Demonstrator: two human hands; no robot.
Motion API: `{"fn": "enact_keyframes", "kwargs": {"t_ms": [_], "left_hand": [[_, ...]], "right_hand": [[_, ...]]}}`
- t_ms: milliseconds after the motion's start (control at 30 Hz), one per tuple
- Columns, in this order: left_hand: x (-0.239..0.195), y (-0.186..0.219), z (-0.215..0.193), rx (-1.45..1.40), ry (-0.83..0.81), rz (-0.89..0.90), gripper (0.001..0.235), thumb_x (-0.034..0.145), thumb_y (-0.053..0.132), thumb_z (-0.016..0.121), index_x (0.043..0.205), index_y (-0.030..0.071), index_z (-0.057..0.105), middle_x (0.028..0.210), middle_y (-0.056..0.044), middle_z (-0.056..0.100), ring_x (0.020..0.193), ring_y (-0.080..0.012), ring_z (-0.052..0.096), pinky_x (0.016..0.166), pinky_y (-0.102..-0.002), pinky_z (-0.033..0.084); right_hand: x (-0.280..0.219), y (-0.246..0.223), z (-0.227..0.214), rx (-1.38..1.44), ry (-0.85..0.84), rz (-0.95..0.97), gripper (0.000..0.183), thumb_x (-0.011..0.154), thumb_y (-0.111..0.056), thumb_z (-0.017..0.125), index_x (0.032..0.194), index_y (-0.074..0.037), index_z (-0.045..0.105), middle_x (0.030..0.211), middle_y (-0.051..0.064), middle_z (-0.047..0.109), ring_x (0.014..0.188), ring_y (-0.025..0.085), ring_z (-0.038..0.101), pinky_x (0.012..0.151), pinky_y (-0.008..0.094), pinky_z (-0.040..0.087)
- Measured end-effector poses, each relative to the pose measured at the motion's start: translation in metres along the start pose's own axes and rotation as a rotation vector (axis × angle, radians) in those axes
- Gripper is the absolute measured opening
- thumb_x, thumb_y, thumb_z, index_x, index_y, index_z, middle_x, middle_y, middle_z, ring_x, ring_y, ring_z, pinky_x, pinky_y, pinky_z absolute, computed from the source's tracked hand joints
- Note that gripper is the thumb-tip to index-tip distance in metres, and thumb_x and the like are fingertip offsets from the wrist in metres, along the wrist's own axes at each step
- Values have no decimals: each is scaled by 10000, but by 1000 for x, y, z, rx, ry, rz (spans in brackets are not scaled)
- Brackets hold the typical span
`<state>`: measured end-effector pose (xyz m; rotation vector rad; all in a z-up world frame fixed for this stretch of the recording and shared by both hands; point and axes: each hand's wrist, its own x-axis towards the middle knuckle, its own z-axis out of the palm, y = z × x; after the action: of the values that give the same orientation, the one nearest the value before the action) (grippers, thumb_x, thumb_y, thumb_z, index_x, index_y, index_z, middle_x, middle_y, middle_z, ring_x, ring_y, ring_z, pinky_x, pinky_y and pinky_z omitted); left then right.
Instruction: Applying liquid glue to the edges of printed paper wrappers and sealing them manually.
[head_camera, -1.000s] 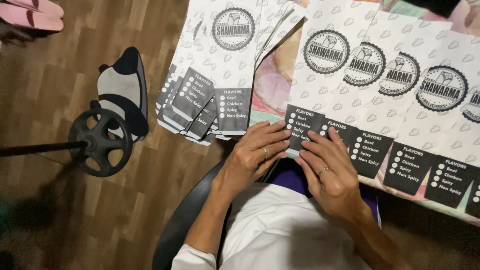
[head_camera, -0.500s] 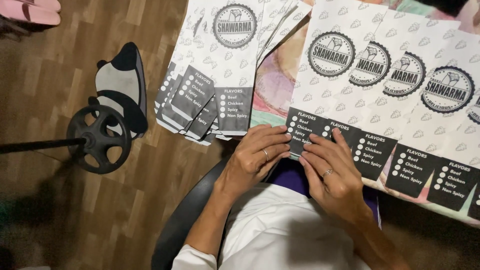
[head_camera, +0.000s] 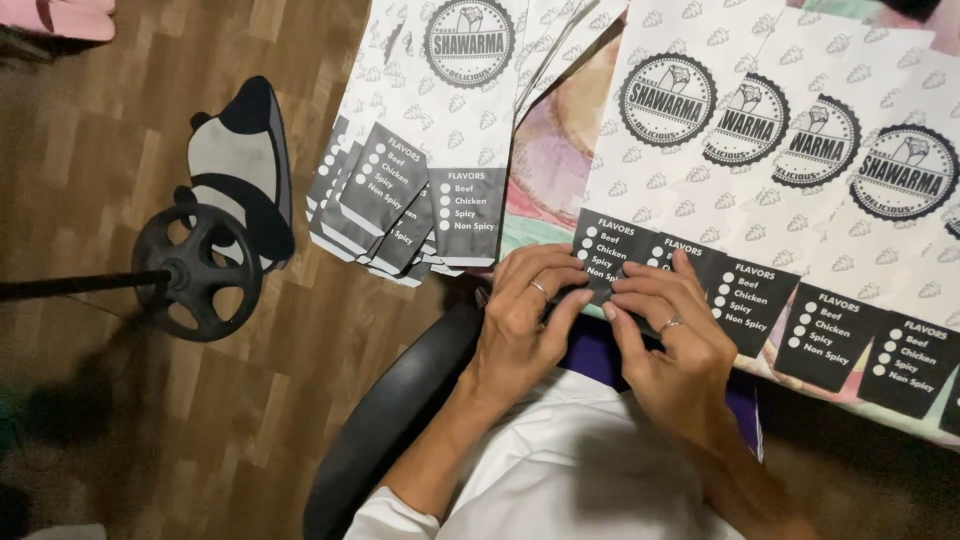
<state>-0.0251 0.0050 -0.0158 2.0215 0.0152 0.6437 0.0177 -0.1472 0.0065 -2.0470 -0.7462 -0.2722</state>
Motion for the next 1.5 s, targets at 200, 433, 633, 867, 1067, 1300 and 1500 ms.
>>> {"fn": "enact_keyframes", "kwargs": {"t_ms": [200, 433, 633, 867, 1067, 1300, 1500], "left_hand": [[0, 3, 0, -37, -11, -59, 150, 954, -64, 643, 978, 42, 746, 958, -81, 719, 1081, -324, 713, 992, -423, 525], [4, 2, -15, 219, 88, 222, 463, 737, -188, 457, 1130, -55, 663, 1171, -200, 657, 1096, -363, 662, 912, -452, 471], [10, -26, -25, 816, 286, 2, 393, 979, 100, 714, 1345, -3, 613, 1436, -215, 605, 1409, -396, 521, 1187, -587, 340], [13, -20, -31, 557, 263, 195, 416, 976, -135, 489, 1386, -82, 535, 1378, -245, 636, 1342, -416, 614, 1204, -582, 441], [12, -12, -32, 298, -225, 352, 703, 715, -249, 410, 1389, -77, 517, 1417, -256, 602, 1386, -442, 564, 1193, -587, 412], [7, -17, -27, 367, -296, 323, 555, 1034, 313, 717, 1472, 84, 465, 1524, -139, 558, 1477, -369, 498, 1237, -579, 360], [10, -18, -23, 495, -258, 256, 523, 1048, 344, 654, 1457, 44, 525, 1549, -154, 512, 1476, -341, 476, 1230, -569, 342]], "right_hand": [[-4, 4, -1, 30, 2, 12, 53, 868, 70, 789, 862, 64, 737, 924, 150, 743, 1022, 355, 736, 1169, 534, 429], [-3, -1, -3, 102, -30, -25, 38, 898, 122, 689, 889, 86, 695, 983, 204, 706, 1041, 338, 700, 1211, 616, 404], [-7, 6, -1, 114, -16, -36, 44, 877, 123, 703, 881, 80, 709, 962, 196, 710, 1034, 333, 703, 1207, 634, 409], [-7, 7, -2, 97, -26, -63, 39, 882, 109, 710, 891, 72, 704, 967, 184, 709, 1054, 325, 700, 1210, 616, 406], [-7, 8, -2, 104, -22, -63, 35, 892, 100, 701, 890, 65, 701, 979, 180, 713, 1055, 323, 702, 1210, 614, 405], [-6, 8, -2, 74, -22, -85, 36, 894, 102, 694, 879, 69, 702, 969, 192, 714, 1046, 335, 704, 1192, 604, 417], [-5, 6, -2, 87, -19, -78, 48, 890, 114, 690, 873, 70, 695, 961, 191, 712, 1040, 337, 705, 1196, 614, 415]]}}
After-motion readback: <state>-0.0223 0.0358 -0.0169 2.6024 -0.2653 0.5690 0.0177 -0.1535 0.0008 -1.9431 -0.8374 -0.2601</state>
